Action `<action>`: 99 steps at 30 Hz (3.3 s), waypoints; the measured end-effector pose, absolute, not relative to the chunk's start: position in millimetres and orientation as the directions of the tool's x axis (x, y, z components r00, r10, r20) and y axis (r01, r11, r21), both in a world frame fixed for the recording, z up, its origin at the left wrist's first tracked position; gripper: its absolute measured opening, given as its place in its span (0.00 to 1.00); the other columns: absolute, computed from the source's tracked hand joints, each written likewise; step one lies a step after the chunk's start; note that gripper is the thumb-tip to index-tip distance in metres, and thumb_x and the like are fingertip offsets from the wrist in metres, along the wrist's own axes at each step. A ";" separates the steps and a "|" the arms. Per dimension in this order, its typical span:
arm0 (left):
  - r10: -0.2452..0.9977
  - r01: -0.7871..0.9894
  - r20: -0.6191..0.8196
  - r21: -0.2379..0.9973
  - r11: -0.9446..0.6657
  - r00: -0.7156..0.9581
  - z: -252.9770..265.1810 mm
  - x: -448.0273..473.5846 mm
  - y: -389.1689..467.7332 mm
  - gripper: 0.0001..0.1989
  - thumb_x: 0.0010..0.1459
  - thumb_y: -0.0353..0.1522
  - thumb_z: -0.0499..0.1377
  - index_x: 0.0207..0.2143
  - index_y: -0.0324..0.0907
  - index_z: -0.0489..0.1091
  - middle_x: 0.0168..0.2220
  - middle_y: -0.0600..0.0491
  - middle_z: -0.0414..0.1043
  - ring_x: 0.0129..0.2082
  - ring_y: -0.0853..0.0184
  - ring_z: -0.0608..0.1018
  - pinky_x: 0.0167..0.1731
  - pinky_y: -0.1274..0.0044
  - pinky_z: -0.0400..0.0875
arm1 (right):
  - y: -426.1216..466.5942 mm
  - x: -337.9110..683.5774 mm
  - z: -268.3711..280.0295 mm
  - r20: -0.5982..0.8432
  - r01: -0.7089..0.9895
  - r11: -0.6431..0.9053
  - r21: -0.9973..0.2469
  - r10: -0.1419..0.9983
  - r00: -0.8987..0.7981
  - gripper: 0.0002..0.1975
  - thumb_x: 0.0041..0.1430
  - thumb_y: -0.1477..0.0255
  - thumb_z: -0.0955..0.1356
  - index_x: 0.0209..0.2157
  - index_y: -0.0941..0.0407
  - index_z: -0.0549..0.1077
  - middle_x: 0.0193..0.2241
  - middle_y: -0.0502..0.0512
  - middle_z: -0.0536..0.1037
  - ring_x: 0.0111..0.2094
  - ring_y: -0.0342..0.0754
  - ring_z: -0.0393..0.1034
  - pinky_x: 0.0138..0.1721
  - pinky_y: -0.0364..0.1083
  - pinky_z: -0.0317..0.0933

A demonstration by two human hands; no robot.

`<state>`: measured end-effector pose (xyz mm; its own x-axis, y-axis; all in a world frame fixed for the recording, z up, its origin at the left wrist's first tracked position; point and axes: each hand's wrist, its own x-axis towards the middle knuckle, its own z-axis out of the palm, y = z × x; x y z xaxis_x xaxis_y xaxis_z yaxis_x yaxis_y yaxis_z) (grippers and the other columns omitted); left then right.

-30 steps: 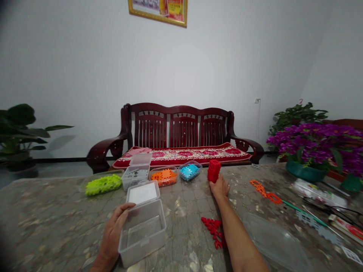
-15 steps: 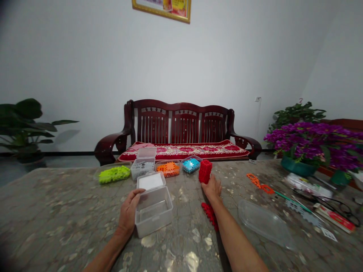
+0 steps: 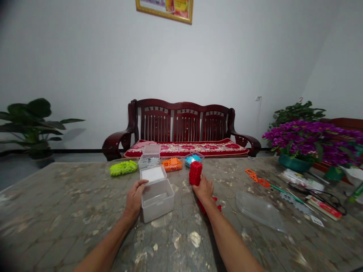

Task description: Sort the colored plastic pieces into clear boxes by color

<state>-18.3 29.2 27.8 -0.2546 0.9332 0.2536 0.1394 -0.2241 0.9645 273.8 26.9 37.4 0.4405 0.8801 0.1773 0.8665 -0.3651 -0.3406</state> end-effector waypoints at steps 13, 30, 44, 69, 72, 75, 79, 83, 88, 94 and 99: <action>0.980 0.122 0.183 0.977 -0.174 -0.073 44.5 -21.5 25.8 0.21 0.47 0.45 0.56 0.38 0.41 0.75 0.28 0.51 0.79 0.32 0.56 0.82 0.35 0.69 0.74 | -25.4 248.5 32.9 0.282 0.946 -0.202 -0.255 0.920 0.273 0.31 0.54 0.66 0.72 0.60 0.59 0.71 0.44 0.64 0.81 0.48 0.61 0.74 0.49 0.52 0.63; 0.783 0.505 0.460 0.599 -0.622 0.419 30.3 -41.1 -17.7 0.32 0.70 0.47 0.49 0.71 0.47 0.54 0.74 0.44 0.50 0.74 0.51 0.53 0.71 0.53 0.47 | -53.3 247.7 26.6 0.348 0.958 -0.060 -0.280 0.924 0.159 0.32 0.54 0.67 0.71 0.62 0.58 0.69 0.44 0.62 0.81 0.49 0.62 0.72 0.51 0.53 0.62; 0.757 0.407 0.529 0.639 -0.652 0.382 17.7 -38.2 -24.4 0.31 0.69 0.47 0.52 0.71 0.51 0.56 0.75 0.45 0.47 0.74 0.47 0.52 0.71 0.51 0.47 | -36.7 263.6 92.9 0.583 0.886 0.174 -0.429 0.803 0.124 0.30 0.58 0.59 0.69 0.60 0.55 0.71 0.53 0.63 0.78 0.55 0.61 0.69 0.59 0.59 0.60; 0.790 0.180 0.525 0.784 -0.593 0.317 9.9 -31.0 -29.7 0.44 0.67 0.49 0.56 0.75 0.48 0.36 0.76 0.43 0.37 0.74 0.45 0.48 0.72 0.51 0.43 | -43.4 175.0 113.1 0.211 0.767 0.400 -0.502 0.917 -0.339 0.36 0.52 0.74 0.71 0.64 0.53 0.68 0.55 0.60 0.78 0.55 0.57 0.71 0.58 0.53 0.63; 0.785 0.190 0.530 0.776 -0.602 0.322 9.8 -30.4 -29.8 0.43 0.68 0.48 0.56 0.75 0.49 0.35 0.76 0.44 0.36 0.75 0.45 0.48 0.72 0.51 0.43 | -33.1 163.0 108.2 0.205 0.745 0.456 -0.488 0.889 -0.410 0.35 0.51 0.75 0.71 0.63 0.54 0.70 0.55 0.60 0.78 0.55 0.57 0.71 0.57 0.52 0.64; 0.783 0.199 0.531 0.771 -0.605 0.324 10.5 -30.1 -30.1 0.43 0.68 0.48 0.55 0.75 0.49 0.35 0.76 0.44 0.37 0.75 0.46 0.47 0.72 0.50 0.43 | -30.5 164.8 103.5 0.294 0.688 0.510 -0.516 0.860 -0.417 0.32 0.53 0.77 0.69 0.61 0.53 0.72 0.56 0.57 0.78 0.57 0.55 0.70 0.59 0.52 0.63; 0.784 0.219 0.531 0.763 -0.608 0.323 12.6 -30.4 -30.4 0.42 0.68 0.48 0.54 0.75 0.47 0.38 0.76 0.42 0.38 0.75 0.45 0.46 0.72 0.51 0.42 | -36.5 191.7 105.8 0.464 0.696 0.474 -0.540 0.857 -0.223 0.23 0.57 0.75 0.66 0.54 0.51 0.77 0.52 0.57 0.81 0.54 0.54 0.72 0.58 0.54 0.64; 0.784 0.228 0.527 0.761 -0.607 0.329 12.1 -30.3 -29.7 0.42 0.67 0.49 0.54 0.75 0.45 0.40 0.76 0.42 0.39 0.75 0.45 0.47 0.72 0.51 0.42 | -38.3 233.0 113.8 0.591 0.807 0.332 -0.488 0.807 0.025 0.19 0.61 0.65 0.66 0.51 0.52 0.79 0.48 0.60 0.82 0.51 0.58 0.72 0.56 0.58 0.64; 0.780 0.227 0.524 0.759 -0.610 0.343 12.6 -29.2 -30.3 0.40 0.68 0.48 0.53 0.75 0.48 0.40 0.76 0.43 0.38 0.75 0.46 0.47 0.72 0.51 0.42 | -33.5 257.8 117.7 0.548 0.923 0.161 -0.349 0.834 0.062 0.26 0.58 0.57 0.69 0.56 0.52 0.75 0.51 0.61 0.80 0.53 0.61 0.71 0.55 0.59 0.64; 0.771 0.242 0.525 0.746 -0.621 0.361 16.6 -31.0 -31.7 0.38 0.69 0.47 0.52 0.74 0.50 0.41 0.76 0.44 0.39 0.75 0.48 0.47 0.72 0.52 0.43 | -31.2 255.6 112.6 0.475 0.963 0.093 -0.253 0.879 0.040 0.27 0.57 0.63 0.71 0.58 0.52 0.74 0.49 0.61 0.81 0.51 0.62 0.73 0.53 0.57 0.64; 0.779 0.246 0.512 0.753 -0.610 0.363 15.7 -31.8 -30.8 0.38 0.68 0.48 0.53 0.74 0.48 0.44 0.76 0.43 0.39 0.75 0.47 0.45 0.72 0.52 0.42 | -30.0 257.7 112.7 0.463 0.956 0.097 -0.278 0.885 0.045 0.28 0.56 0.64 0.70 0.59 0.54 0.73 0.50 0.60 0.81 0.51 0.61 0.73 0.53 0.56 0.64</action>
